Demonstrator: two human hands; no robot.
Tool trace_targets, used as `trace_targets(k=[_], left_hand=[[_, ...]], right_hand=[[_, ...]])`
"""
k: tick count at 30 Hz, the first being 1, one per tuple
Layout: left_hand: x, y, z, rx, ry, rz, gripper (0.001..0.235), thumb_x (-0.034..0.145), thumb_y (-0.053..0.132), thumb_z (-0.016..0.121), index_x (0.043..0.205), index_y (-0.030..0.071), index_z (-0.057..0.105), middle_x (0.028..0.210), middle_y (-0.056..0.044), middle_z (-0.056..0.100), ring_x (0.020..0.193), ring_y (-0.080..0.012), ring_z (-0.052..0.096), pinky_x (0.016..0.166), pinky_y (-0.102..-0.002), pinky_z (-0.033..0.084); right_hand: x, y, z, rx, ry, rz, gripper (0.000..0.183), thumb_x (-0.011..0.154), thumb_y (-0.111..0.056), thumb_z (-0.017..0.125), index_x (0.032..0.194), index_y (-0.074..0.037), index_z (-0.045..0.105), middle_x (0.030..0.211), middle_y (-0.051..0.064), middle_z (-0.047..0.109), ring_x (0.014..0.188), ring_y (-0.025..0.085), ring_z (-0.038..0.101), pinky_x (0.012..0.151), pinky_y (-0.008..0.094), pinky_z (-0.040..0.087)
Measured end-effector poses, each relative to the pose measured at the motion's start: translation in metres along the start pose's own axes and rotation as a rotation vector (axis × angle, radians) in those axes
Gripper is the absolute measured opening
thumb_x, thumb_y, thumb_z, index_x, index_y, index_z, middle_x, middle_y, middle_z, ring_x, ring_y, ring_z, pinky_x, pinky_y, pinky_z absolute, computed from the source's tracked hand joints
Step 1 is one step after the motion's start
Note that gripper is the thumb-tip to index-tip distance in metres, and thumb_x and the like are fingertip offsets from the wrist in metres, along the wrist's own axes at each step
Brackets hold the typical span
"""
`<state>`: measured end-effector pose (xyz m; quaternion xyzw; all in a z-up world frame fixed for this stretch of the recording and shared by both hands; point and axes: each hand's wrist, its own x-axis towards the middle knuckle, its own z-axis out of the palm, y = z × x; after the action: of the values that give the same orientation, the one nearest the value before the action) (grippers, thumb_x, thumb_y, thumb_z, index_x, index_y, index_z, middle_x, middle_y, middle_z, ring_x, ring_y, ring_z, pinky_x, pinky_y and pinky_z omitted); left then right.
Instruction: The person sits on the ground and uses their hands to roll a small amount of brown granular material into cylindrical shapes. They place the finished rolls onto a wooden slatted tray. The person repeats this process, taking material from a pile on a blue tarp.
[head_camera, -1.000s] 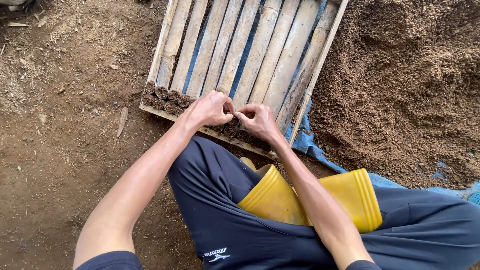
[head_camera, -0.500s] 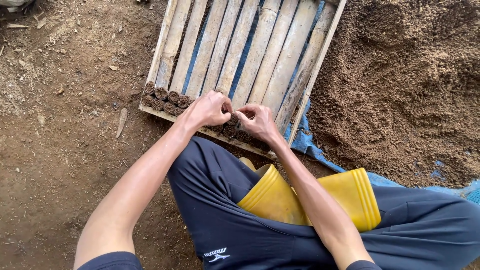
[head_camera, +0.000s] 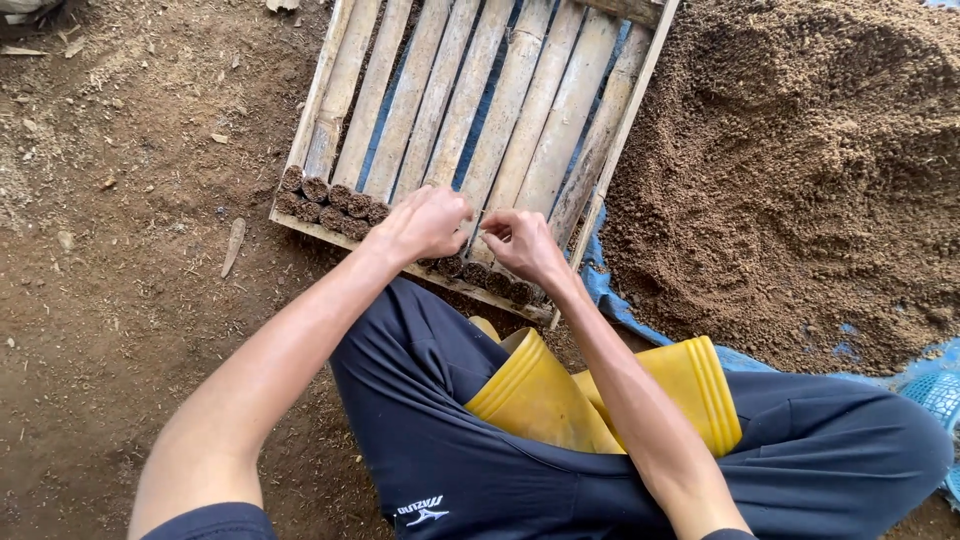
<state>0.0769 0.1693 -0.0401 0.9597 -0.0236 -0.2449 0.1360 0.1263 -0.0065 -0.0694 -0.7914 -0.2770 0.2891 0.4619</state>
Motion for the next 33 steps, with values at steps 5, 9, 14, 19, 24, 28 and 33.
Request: trace_targets(k=[5, 9, 14, 19, 24, 28, 33], left_hand=[[-0.019, 0.042, -0.030, -0.188, 0.226, 0.053, 0.022, 0.085, 0.017, 0.060, 0.102, 0.008, 0.068, 0.097, -0.012, 0.068, 0.097, -0.0284, 0.064, 0.085, -0.040, 0.051], [-0.049, 0.097, -0.047, -0.576, 0.390, 0.026, 0.014, 0.083, 0.016, 0.061, 0.090, 0.010, 0.070, 0.085, -0.012, 0.070, 0.084, -0.0259, 0.067, 0.076, -0.036, 0.053], [-0.037, 0.156, -0.009, -0.937, 0.551, -0.053, 0.015, 0.076, 0.026, 0.062, 0.081, 0.015, 0.071, 0.074, -0.008, 0.069, 0.070, -0.0225, 0.069, 0.066, -0.035, 0.056], [-0.029, 0.193, 0.028, -1.220, 0.579, -0.123, 0.014, 0.073, 0.023, 0.065, 0.081, 0.015, 0.071, 0.073, -0.005, 0.069, 0.067, -0.0149, 0.067, 0.062, -0.028, 0.055], [-0.040, 0.227, 0.028, -1.238, 0.496, -0.114, 0.015, 0.076, 0.024, 0.062, 0.084, 0.014, 0.070, 0.079, -0.002, 0.071, 0.071, -0.0122, 0.066, 0.066, -0.026, 0.055], [-0.042, 0.256, 0.029, -1.233, 0.428, -0.078, 0.016, 0.078, 0.023, 0.061, 0.085, 0.013, 0.071, 0.081, -0.001, 0.072, 0.072, -0.0103, 0.066, 0.071, -0.024, 0.053], [-0.031, 0.292, 0.033, -1.242, 0.435, -0.030, 0.016, 0.076, 0.026, 0.061, 0.084, 0.016, 0.071, 0.078, 0.001, 0.071, 0.070, -0.0093, 0.065, 0.071, -0.025, 0.051]], right_hand=[[-0.013, -0.006, -0.016, -0.002, 0.022, -0.004, 0.019, 0.079, -0.002, 0.064, 0.097, -0.002, 0.070, 0.078, 0.015, 0.067, 0.074, 0.023, 0.064, 0.071, 0.033, 0.053], [-0.027, -0.006, -0.039, -0.079, 0.113, -0.091, 0.022, 0.072, -0.002, 0.061, 0.092, -0.005, 0.070, 0.077, 0.010, 0.065, 0.076, 0.019, 0.061, 0.071, 0.037, 0.051], [-0.050, 0.022, -0.075, -0.100, 0.076, -0.147, 0.029, 0.069, -0.003, 0.072, 0.096, -0.015, 0.072, 0.080, 0.009, 0.069, 0.077, 0.021, 0.065, 0.074, 0.035, 0.052], [-0.097, -0.015, -0.122, 0.034, 0.139, 0.000, 0.033, 0.072, 0.003, 0.074, 0.104, 0.001, 0.066, 0.095, 0.020, 0.068, 0.086, 0.024, 0.065, 0.081, 0.036, 0.052], [-0.141, -0.031, -0.158, -0.175, 0.376, 0.169, 0.023, 0.084, -0.012, 0.073, 0.105, -0.004, 0.068, 0.091, 0.013, 0.068, 0.078, 0.018, 0.063, 0.066, 0.029, 0.051], [-0.175, -0.019, -0.179, -0.245, 0.450, 0.251, 0.024, 0.089, -0.018, 0.065, 0.108, -0.002, 0.067, 0.103, 0.012, 0.067, 0.092, 0.019, 0.062, 0.082, 0.031, 0.050], [-0.203, 0.025, -0.199, -0.210, 0.537, 0.200, 0.021, 0.086, -0.016, 0.071, 0.104, -0.005, 0.069, 0.091, 0.006, 0.068, 0.078, 0.010, 0.059, 0.069, 0.023, 0.046]])
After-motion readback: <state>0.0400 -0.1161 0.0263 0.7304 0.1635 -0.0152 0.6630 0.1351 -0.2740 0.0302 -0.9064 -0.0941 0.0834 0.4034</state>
